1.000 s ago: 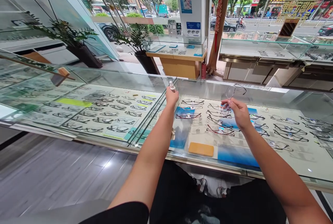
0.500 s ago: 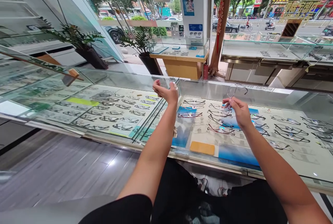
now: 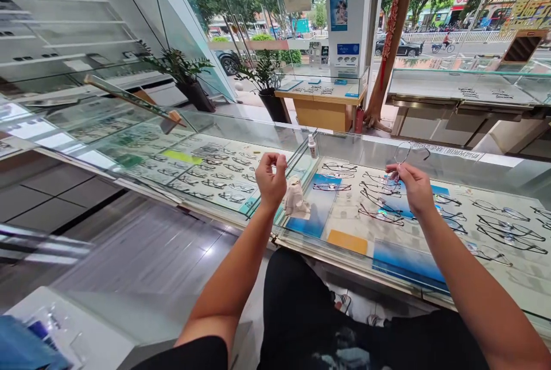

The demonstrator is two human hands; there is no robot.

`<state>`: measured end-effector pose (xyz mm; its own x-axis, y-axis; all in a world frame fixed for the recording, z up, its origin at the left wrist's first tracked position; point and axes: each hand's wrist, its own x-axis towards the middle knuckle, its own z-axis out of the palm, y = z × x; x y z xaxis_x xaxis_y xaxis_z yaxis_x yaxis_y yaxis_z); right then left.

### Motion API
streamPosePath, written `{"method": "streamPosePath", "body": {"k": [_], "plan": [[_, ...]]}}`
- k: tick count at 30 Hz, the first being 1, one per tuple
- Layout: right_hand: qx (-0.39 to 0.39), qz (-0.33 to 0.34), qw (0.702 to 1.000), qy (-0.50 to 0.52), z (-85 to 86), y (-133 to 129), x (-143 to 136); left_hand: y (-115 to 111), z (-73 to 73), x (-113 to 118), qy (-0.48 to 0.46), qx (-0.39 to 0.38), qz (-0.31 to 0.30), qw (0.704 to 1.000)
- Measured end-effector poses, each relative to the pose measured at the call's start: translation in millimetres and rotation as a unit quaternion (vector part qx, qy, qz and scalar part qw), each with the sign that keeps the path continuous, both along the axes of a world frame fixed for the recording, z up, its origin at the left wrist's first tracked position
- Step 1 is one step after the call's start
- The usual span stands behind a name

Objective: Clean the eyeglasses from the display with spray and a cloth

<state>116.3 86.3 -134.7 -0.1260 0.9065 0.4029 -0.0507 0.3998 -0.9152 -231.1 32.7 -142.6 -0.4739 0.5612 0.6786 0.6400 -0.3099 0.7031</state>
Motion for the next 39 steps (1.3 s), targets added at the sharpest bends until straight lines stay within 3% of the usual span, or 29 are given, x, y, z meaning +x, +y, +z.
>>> {"method": "streamPosePath", "body": {"k": [4,7,17,23,27,30,36,39], "plan": [[0.000,0.005,1.000,0.004,-1.8,2,-2,-12,-20.5,-19,0.030,-0.102,-0.019,0.994],[0.002,0.007,1.000,-0.001,-1.5,2,-3,-11,-27.1,-27,0.067,-0.192,-0.039,0.978],[-0.003,0.004,1.000,-0.008,-0.4,3,-3,8,-20.6,-34,0.200,-0.399,-0.018,0.895],[-0.005,0.004,1.000,-0.002,1.1,2,-3,9,-12.8,-32,0.186,-0.402,0.001,0.897],[-0.010,0.010,1.000,-0.004,1.2,1,-3,2,2.9,-29,0.153,-0.354,0.015,0.923],[-0.014,0.020,1.000,0.002,-0.6,2,-4,-3,23.5,-23,0.140,-0.293,0.010,0.946],[-0.052,0.061,0.996,0.036,-2.0,2,-7,-11,77.4,4,0.107,-0.128,-0.066,0.984],[-0.095,0.102,0.989,0.053,-0.3,0,-8,-11,99.8,22,0.094,-0.084,-0.127,0.984]]}}
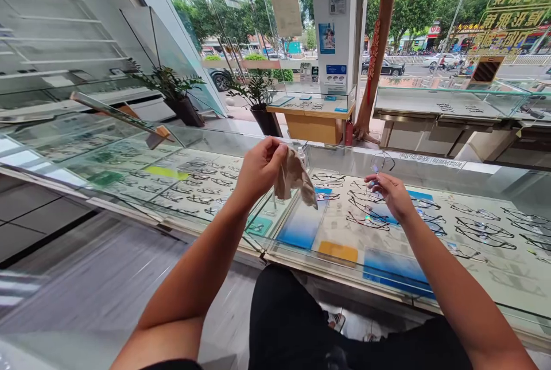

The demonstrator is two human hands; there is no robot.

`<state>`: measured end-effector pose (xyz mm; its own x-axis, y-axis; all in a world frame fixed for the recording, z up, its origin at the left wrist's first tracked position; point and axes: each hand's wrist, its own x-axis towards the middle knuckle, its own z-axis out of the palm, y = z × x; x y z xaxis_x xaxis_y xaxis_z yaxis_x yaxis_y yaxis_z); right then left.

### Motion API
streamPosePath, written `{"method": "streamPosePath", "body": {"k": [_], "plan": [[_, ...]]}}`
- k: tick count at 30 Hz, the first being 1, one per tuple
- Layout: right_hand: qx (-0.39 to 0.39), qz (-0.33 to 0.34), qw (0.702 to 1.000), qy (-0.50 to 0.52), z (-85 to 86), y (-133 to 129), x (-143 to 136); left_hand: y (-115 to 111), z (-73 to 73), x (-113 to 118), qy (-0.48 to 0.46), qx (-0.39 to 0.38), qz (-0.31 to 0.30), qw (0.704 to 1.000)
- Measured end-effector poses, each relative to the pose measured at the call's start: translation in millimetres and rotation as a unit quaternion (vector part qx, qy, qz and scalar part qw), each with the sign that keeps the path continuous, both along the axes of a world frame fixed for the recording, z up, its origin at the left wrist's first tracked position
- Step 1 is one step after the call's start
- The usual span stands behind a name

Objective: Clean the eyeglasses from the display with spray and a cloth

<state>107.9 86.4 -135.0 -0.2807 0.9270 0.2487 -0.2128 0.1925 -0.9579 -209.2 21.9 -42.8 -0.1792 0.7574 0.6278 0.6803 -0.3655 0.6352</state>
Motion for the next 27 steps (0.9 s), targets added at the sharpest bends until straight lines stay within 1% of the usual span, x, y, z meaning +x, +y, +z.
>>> {"method": "streamPosePath", "body": {"k": [2,4,7,10,14,18,22,27], "plan": [[-0.024,0.024,0.999,0.016,1.1,-2,-1,3,10.1,12,-0.011,-0.019,-0.044,0.999],[-0.033,0.045,0.998,0.034,2.1,-3,-1,8,15.7,24,-0.022,-0.055,-0.089,0.994],[-0.021,0.082,0.995,0.049,3.6,-6,-2,16,17.3,42,-0.036,-0.108,-0.146,0.983],[-0.004,0.108,0.993,0.051,4.8,-8,-5,22,14.2,60,-0.040,-0.126,-0.178,0.975],[0.008,0.123,0.991,0.058,4.4,-10,-9,25,8.5,81,-0.030,-0.128,-0.210,0.969],[0.008,0.126,0.990,0.056,1.6,-10,-11,23,4.6,94,-0.017,-0.137,-0.233,0.963],[0.011,0.121,0.992,0.042,-1.6,-9,-13,21,2.7,99,-0.007,-0.136,-0.238,0.962],[0.051,0.072,0.996,-0.020,-4.6,-8,-14,22,2.9,97,-0.020,-0.145,-0.246,0.958]]}}
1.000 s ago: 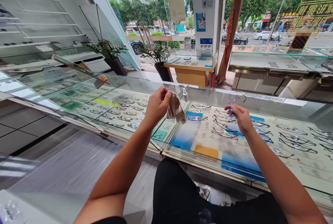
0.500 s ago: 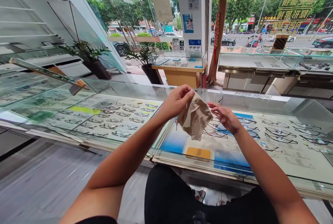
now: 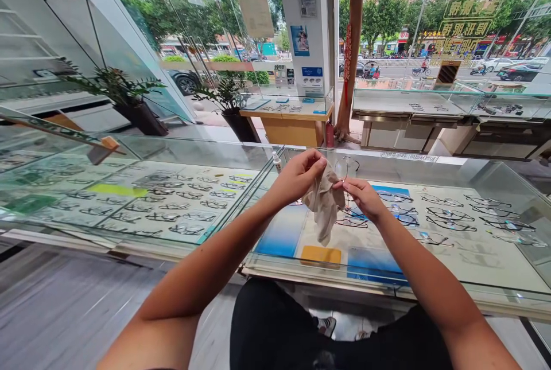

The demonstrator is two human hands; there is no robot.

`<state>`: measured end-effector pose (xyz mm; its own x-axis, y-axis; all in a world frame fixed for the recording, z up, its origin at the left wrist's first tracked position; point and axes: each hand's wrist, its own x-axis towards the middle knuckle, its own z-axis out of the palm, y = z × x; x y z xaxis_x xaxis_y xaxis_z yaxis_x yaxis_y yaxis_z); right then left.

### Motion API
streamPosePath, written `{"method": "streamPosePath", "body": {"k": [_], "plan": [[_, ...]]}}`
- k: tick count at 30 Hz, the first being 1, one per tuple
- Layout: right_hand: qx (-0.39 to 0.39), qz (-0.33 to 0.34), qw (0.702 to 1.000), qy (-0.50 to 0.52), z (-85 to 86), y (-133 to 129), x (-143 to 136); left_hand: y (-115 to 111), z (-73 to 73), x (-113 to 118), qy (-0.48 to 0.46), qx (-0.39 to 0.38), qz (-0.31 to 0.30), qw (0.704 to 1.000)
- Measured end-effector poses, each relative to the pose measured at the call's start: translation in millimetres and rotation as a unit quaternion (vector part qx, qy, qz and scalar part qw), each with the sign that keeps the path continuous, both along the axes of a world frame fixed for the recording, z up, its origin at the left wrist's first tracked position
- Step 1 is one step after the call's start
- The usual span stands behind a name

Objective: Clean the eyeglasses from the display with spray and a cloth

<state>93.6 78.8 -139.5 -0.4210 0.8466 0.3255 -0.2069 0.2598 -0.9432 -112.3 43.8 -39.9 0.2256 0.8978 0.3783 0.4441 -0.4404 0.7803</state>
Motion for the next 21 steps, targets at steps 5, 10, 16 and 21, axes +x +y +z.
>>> {"method": "streamPosePath", "body": {"k": [5,10,16,21], "plan": [[0.028,-0.059,0.998,-0.002,0.2,-1,0,-7,-1.9,-4,-0.005,0.001,0.001,1.000],[0.051,-0.128,0.990,-0.005,3.1,-3,0,-22,-10.7,-5,-0.004,0.009,-0.013,1.000],[0.112,-0.193,0.975,-0.006,8.8,-13,-2,-45,-19.1,6,0.033,0.074,-0.028,0.996],[0.233,-0.235,0.943,-0.037,18.0,-39,-2,-74,-24.1,24,-0.018,0.069,-0.086,0.994]]}}
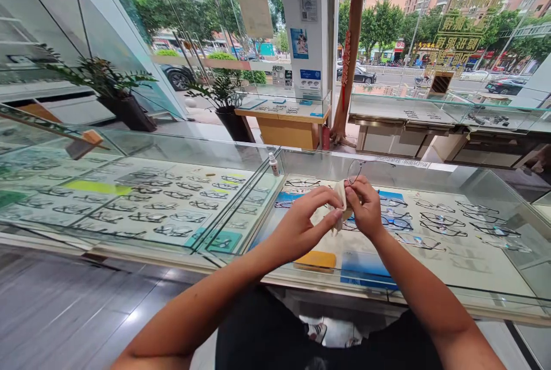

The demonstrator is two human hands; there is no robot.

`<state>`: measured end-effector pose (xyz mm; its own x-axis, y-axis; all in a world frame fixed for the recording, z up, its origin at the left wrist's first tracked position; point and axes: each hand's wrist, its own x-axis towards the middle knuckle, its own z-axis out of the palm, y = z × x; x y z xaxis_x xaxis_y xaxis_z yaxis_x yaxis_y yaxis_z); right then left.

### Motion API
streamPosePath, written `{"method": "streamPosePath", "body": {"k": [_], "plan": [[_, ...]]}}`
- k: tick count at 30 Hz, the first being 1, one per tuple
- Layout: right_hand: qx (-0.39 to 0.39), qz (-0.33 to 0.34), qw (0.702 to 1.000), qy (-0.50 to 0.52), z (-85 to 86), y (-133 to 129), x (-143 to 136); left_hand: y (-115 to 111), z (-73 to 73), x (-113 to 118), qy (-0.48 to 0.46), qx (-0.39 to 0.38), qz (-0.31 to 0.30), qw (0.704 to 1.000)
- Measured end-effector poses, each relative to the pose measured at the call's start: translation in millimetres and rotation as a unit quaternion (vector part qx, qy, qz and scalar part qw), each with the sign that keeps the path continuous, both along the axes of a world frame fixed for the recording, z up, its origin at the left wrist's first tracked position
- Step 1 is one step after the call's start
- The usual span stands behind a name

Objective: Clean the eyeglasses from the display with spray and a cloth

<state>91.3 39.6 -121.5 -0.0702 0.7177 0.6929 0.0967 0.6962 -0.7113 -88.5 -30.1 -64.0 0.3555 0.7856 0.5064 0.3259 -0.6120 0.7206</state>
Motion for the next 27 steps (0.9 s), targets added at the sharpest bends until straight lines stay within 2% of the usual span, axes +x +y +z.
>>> {"method": "streamPosePath", "body": {"k": [2,5,6,8,10,13,20,27], "plan": [[0.020,-0.008,1.000,-0.008,3.9,-9,0,-3,-5.1,4,-0.048,0.000,0.035,0.998],[0.035,-0.019,0.999,-0.005,7.6,-14,1,13,-15.9,6,-0.167,0.009,0.159,0.973],[0.038,-0.021,0.999,-0.003,8.1,-13,1,23,-19.6,6,-0.180,-0.020,0.152,0.972],[0.038,-0.018,0.999,-0.002,7.9,-9,1,46,-26.3,4,-0.170,-0.120,0.049,0.977],[0.030,-0.005,1.000,0.002,6.7,-2,3,68,-31.5,3,-0.151,-0.206,-0.065,0.965],[0.002,0.022,0.999,0.025,4.3,8,7,91,-36.5,2,-0.171,-0.265,-0.149,0.937],[-0.105,0.077,0.990,0.046,-0.1,22,14,116,-50.0,11,-0.182,-0.311,-0.223,0.905],[-0.159,0.119,0.975,0.096,-6.6,25,12,119,-72.2,15,-0.218,-0.328,-0.236,0.889]]}}
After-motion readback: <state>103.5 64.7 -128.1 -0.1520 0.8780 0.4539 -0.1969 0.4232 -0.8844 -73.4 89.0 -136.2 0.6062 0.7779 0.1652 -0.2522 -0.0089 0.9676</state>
